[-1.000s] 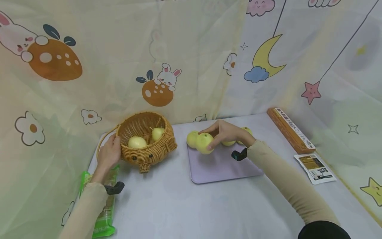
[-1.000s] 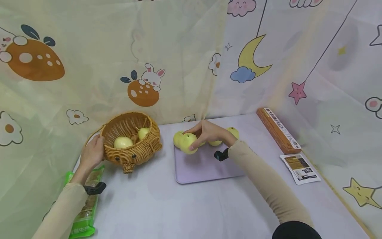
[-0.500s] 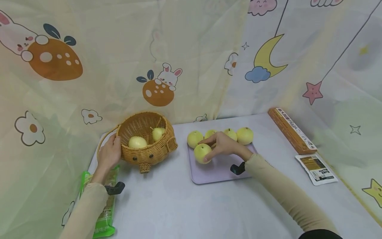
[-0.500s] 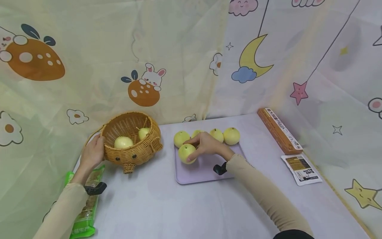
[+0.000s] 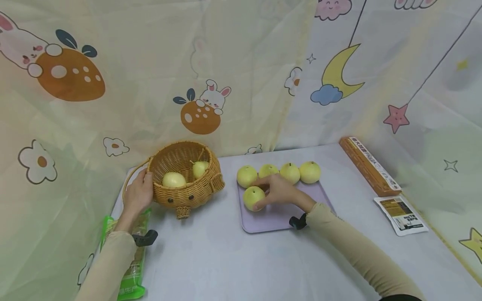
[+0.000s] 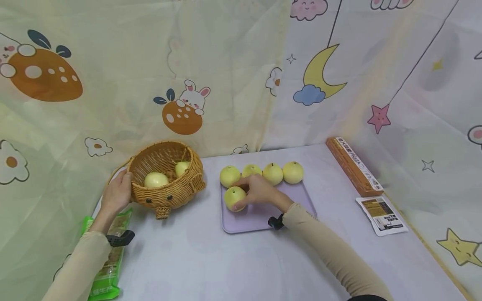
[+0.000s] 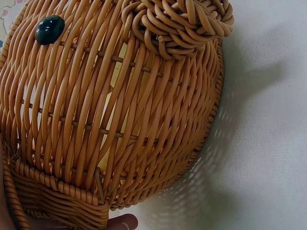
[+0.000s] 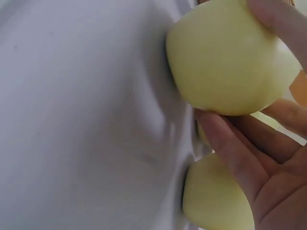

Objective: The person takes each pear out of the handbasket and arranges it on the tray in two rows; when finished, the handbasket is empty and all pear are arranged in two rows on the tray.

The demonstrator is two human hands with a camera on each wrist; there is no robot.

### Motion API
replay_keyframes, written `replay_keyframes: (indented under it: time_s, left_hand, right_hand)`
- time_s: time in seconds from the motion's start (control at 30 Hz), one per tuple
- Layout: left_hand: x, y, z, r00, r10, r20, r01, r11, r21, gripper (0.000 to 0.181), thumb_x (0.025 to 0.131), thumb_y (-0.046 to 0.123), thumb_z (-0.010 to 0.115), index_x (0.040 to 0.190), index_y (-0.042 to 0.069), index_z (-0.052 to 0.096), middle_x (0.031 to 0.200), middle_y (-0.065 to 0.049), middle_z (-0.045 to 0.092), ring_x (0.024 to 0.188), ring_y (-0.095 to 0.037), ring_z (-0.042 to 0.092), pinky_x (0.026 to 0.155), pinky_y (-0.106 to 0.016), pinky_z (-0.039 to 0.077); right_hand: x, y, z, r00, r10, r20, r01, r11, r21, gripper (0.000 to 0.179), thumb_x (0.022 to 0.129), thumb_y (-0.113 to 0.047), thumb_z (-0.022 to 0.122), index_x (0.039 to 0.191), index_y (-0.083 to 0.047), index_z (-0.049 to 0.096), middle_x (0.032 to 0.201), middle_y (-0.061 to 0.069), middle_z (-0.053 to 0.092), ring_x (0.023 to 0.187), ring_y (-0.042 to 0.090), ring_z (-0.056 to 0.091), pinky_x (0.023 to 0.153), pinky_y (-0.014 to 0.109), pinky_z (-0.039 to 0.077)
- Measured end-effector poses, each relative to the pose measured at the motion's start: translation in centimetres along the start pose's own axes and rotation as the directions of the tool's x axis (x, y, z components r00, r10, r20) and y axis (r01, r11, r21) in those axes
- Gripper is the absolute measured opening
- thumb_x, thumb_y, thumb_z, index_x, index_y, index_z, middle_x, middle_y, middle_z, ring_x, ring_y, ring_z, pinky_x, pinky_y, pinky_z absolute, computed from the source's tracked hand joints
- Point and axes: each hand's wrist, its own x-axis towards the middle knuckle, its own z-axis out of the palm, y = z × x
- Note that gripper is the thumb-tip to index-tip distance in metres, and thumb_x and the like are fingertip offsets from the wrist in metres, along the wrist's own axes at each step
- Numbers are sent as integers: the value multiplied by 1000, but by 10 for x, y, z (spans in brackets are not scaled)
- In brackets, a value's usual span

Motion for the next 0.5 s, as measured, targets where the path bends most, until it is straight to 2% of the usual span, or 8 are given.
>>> replay_keyframes:
  time_s: [0.2,0.4,0.5]
  left_hand:
    - [0,-1,2,1000,-12,3,12,1000,-4,72,111,46,13,165,5,35,160,-28,46,141,-59,46,113,-72,36]
    - [0,-1,2,1000,-12,3,12,1000,4,72,111,46,12,165,4,34,159,-29,46,139,-60,47,112,-73,37]
    - [1,0,2,1000,-14,2,14,1000,4,72,111,47,12,165,4,34,159,-29,46,140,-60,47,112,-73,37]
  right_hand:
    - [-2,-3,8,998,52,-21,-52,999,-6,71,74,-48,96,129,-13,67,120,3,78,109,17,73,88,31,61]
    - [-2,-7,11,994,99,-36,-101,993,-54,70,75,-53,94,125,-17,60,119,5,77,106,16,72,90,34,60]
    - [-2,-9,11,994,95,-45,-99,991,-87,71,77,-56,92,127,-17,59,118,6,77,104,15,72,89,34,59]
